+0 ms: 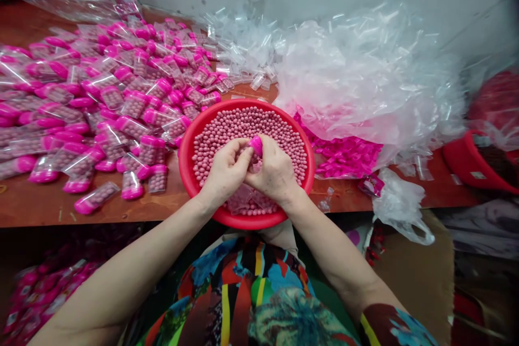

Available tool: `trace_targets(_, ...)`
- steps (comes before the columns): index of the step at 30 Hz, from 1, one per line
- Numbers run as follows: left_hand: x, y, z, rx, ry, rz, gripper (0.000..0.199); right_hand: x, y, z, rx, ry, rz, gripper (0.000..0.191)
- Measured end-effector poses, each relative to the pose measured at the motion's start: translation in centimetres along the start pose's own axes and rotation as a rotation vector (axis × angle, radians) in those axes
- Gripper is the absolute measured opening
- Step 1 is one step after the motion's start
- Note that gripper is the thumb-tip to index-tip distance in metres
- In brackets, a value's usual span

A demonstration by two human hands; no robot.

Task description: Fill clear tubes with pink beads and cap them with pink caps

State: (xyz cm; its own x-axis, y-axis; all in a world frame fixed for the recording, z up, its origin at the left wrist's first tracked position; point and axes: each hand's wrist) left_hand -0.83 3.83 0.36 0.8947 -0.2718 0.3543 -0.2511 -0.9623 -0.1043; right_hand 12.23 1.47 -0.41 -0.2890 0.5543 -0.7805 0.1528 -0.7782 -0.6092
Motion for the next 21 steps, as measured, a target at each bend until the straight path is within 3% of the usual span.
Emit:
trace_targets(5,0.0,-0.2,-0.2,-0.068,0.132,-0.028,0.023,-0.7,-0.4,-0.8,0.066,-0.282,0.122,0.071)
trace_targets(8,-0.2,-0.2,-0.4,-0.103,0.181,-0.014,0.023,-1.6,-0.7,-1.6,0.195,-0.599,0.204,0.055)
trace_targets(11,-0.2,-0.2,-0.7,-0.165,0.229,0.066,0.027,-2.2,-1.0,-2.1,0.406,-0.876,0.172,0.035)
trace_targets(16,-0.1,-0.2,-1.1,-0.255,0.339,0.139,0.033,-2.0,-1.0,-1.8,0.632,-1.027,0.119,0.034)
trace_targets(18,-0.1,-0.3,-1.0,-0.254,0.336,0.128,0.032,-1.8,-0.8,-1.6,0.592,-0.967,0.110,0.034)
trace_targets(21,-0.1,-0.3,-0.6,-0.215,0.280,0.072,0.028,-1.7,-0.4,-1.4,0.353,-0.692,0.084,0.034)
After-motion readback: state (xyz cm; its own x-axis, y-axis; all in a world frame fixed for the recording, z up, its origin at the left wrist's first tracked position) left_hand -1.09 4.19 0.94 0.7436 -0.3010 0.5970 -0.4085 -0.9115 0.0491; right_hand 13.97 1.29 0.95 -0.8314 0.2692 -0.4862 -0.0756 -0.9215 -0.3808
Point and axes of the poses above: each hand's wrist, its own y-axis away from the middle knuckle, its own x-axis out of the palm, z = x × y, and after that the axes turned 8 degrees about y, right-handed
